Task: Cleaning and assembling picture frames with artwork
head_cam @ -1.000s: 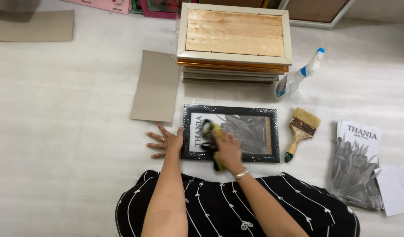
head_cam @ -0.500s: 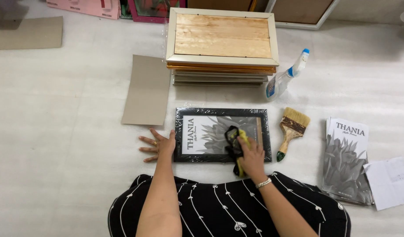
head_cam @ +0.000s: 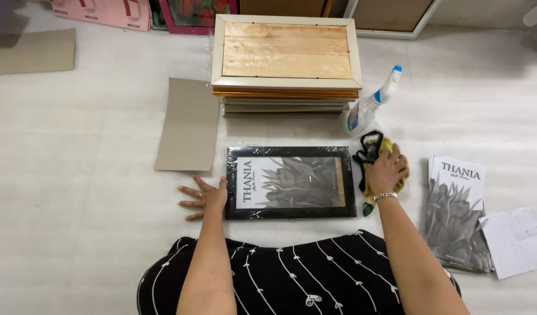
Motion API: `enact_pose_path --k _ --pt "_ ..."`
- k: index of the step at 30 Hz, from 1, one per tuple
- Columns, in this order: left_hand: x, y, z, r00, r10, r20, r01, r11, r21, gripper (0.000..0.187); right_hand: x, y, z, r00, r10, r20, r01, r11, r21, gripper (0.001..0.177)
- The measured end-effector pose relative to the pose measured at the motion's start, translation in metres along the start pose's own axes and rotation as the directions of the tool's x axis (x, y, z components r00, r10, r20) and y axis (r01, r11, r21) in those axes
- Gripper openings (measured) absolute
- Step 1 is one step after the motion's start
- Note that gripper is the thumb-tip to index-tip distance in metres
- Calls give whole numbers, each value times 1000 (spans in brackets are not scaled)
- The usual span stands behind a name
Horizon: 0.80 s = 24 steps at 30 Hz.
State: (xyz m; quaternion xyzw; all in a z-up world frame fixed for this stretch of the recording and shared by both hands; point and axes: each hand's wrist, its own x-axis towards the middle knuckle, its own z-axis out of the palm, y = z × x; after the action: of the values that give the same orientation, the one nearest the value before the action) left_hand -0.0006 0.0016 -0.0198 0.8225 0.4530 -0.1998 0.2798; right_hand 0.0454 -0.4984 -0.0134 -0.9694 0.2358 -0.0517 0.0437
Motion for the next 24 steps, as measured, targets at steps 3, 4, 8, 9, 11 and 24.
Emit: enact_pose_path --k 3,4,8,9,11,24 --pt "1 0 1 1000 0 -16 0 1000 2 103 -31 -2 -13 997 -60 52 58 998 39 79" --pt "0 -1 1 1000 3 -14 -3 1000 4 103 -48 -9 -18 997 -56 51 54 998 37 79" --pt "1 -7 3 999 43 -31 -43 999 -9 102 -119 -23 -27 986 -127 106 93 955 281 72" --pt "2 -10 5 997 60 -45 -61 998 -8 102 -138 -23 -27 980 -122 155 47 908 417 65" --pt "-4 -18 3 990 129 -54 -131 991 -37 97 -148 -22 -25 970 -90 224 -17 901 434 66" --pt "-56 -34 23 812 514 -278 -525 850 41 53 -133 -19 -12 839 243 487 -530 568 629 63"
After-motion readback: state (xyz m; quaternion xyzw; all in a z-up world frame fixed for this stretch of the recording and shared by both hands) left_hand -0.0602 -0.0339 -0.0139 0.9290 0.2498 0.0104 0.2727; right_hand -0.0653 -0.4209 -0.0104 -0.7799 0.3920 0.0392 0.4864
